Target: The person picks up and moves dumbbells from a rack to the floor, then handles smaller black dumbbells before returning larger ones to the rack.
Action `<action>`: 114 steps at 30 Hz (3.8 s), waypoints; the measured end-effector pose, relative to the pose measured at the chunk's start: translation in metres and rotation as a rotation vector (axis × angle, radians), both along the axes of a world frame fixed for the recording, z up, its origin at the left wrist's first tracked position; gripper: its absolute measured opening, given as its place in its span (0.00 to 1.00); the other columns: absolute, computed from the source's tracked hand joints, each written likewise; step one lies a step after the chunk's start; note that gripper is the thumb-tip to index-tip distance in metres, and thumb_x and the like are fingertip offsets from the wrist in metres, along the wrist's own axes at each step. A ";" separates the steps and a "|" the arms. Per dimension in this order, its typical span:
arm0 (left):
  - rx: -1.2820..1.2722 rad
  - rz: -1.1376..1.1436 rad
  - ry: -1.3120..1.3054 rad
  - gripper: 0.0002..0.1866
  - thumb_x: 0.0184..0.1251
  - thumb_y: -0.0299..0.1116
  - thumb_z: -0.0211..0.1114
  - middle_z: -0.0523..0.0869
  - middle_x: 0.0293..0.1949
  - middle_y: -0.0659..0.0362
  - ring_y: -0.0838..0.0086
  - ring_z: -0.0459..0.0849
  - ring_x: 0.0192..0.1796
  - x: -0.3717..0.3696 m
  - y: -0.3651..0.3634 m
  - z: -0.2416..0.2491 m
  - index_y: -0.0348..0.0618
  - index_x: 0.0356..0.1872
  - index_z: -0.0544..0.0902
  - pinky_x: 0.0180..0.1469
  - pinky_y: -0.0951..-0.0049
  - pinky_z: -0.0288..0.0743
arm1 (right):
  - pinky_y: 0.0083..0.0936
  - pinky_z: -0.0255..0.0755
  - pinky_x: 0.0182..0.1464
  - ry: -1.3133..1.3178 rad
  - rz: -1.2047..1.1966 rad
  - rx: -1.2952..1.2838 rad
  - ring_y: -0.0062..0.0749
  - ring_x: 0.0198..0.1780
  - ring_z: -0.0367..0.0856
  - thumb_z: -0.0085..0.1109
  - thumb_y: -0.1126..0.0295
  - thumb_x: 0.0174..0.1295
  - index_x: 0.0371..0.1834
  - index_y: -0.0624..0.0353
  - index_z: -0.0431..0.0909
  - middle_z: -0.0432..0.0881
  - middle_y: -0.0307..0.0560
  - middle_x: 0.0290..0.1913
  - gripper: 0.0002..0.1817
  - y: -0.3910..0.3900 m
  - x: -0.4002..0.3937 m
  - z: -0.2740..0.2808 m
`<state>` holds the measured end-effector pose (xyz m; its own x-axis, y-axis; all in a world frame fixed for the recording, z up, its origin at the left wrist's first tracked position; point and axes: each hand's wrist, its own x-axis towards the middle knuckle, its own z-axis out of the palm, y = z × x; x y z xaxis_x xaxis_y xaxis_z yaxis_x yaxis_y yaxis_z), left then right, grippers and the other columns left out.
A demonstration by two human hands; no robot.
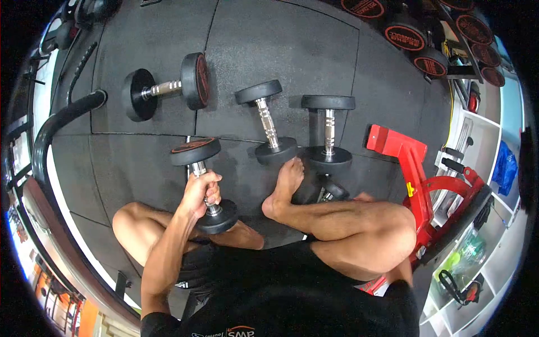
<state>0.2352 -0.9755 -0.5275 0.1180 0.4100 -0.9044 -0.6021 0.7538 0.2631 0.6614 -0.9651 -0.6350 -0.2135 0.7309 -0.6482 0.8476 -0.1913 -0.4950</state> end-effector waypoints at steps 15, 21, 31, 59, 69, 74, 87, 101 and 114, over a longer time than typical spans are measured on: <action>-0.008 -0.017 0.033 0.16 0.61 0.27 0.65 0.65 0.11 0.66 0.78 0.63 0.11 0.002 0.006 -0.002 0.49 0.18 0.68 0.18 0.71 0.64 | 0.43 0.74 0.50 -0.639 -0.245 0.593 0.47 0.52 0.80 0.43 0.67 0.72 0.45 0.62 0.78 0.84 0.54 0.48 0.14 -0.046 -0.168 -0.065; -0.010 -0.034 0.074 0.15 0.61 0.28 0.64 0.65 0.12 0.66 0.78 0.63 0.11 0.011 0.012 0.005 0.48 0.18 0.68 0.19 0.71 0.65 | 0.41 0.74 0.46 -0.566 -0.250 0.353 0.44 0.47 0.81 0.48 0.69 0.68 0.41 0.66 0.79 0.83 0.57 0.45 0.12 -0.036 -0.159 -0.025; -0.050 -0.150 0.289 0.14 0.61 0.26 0.63 0.66 0.11 0.64 0.77 0.65 0.11 0.019 0.011 0.016 0.47 0.18 0.69 0.18 0.70 0.68 | 0.36 0.69 0.32 -0.159 -1.199 0.051 0.29 0.24 0.74 0.63 0.70 0.53 0.22 0.73 0.76 0.79 0.52 0.20 0.14 -0.146 -0.010 -0.062; 0.187 -0.891 0.176 0.11 0.61 0.24 0.63 0.69 0.11 0.64 0.80 0.64 0.09 0.228 0.119 0.021 0.41 0.20 0.73 0.13 0.73 0.64 | 0.46 0.78 0.45 -0.128 -1.292 -0.003 0.64 0.39 0.85 0.64 0.65 0.51 0.28 0.71 0.83 0.84 0.69 0.32 0.15 -0.124 -0.019 -0.012; 0.174 -0.942 0.148 0.13 0.59 0.23 0.63 0.67 0.11 0.63 0.78 0.63 0.08 0.243 0.109 0.028 0.45 0.19 0.70 0.13 0.72 0.62 | 0.41 0.77 0.26 -0.074 -1.316 0.024 0.47 0.20 0.84 0.65 0.69 0.54 0.23 0.77 0.79 0.82 0.62 0.21 0.16 -0.131 -0.019 -0.027; 0.169 -0.886 0.097 0.13 0.59 0.22 0.64 0.68 0.11 0.65 0.79 0.64 0.09 0.228 0.112 0.039 0.44 0.19 0.70 0.12 0.73 0.63 | 0.46 0.78 0.46 -0.026 -1.340 -0.113 0.62 0.42 0.86 0.63 0.66 0.52 0.32 0.74 0.82 0.84 0.72 0.34 0.17 -0.124 -0.015 -0.015; 0.021 -0.828 0.175 0.12 0.60 0.22 0.64 0.69 0.11 0.64 0.79 0.65 0.10 0.156 0.093 0.185 0.42 0.19 0.73 0.14 0.73 0.63 | 0.33 0.65 0.15 0.209 -1.514 -0.340 0.29 0.12 0.71 0.65 0.71 0.54 0.18 0.64 0.75 0.73 0.43 0.13 0.12 -0.138 -0.018 0.060; 0.011 -0.758 0.104 0.14 0.61 0.25 0.62 0.67 0.11 0.62 0.77 0.64 0.09 0.130 0.045 0.419 0.44 0.18 0.69 0.13 0.72 0.62 | 0.25 0.58 0.12 0.713 -1.546 -0.252 0.22 0.09 0.63 0.61 0.76 0.59 0.17 0.55 0.68 0.67 0.37 0.11 0.15 -0.130 0.009 0.392; 0.010 -0.347 0.072 0.12 0.61 0.23 0.63 0.67 0.11 0.63 0.79 0.63 0.10 0.087 -0.023 0.541 0.42 0.20 0.71 0.14 0.72 0.62 | 0.25 0.58 0.13 0.577 -1.347 -0.301 0.22 0.09 0.62 0.62 0.74 0.58 0.16 0.53 0.65 0.64 0.35 0.11 0.17 -0.114 -0.003 0.572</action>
<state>0.3226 -0.9982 0.0135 0.1879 0.3653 -0.9117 -0.2897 0.9076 0.3039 0.6580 -1.0791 -0.0627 0.2221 0.4403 -0.8699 -0.3363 -0.8029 -0.4923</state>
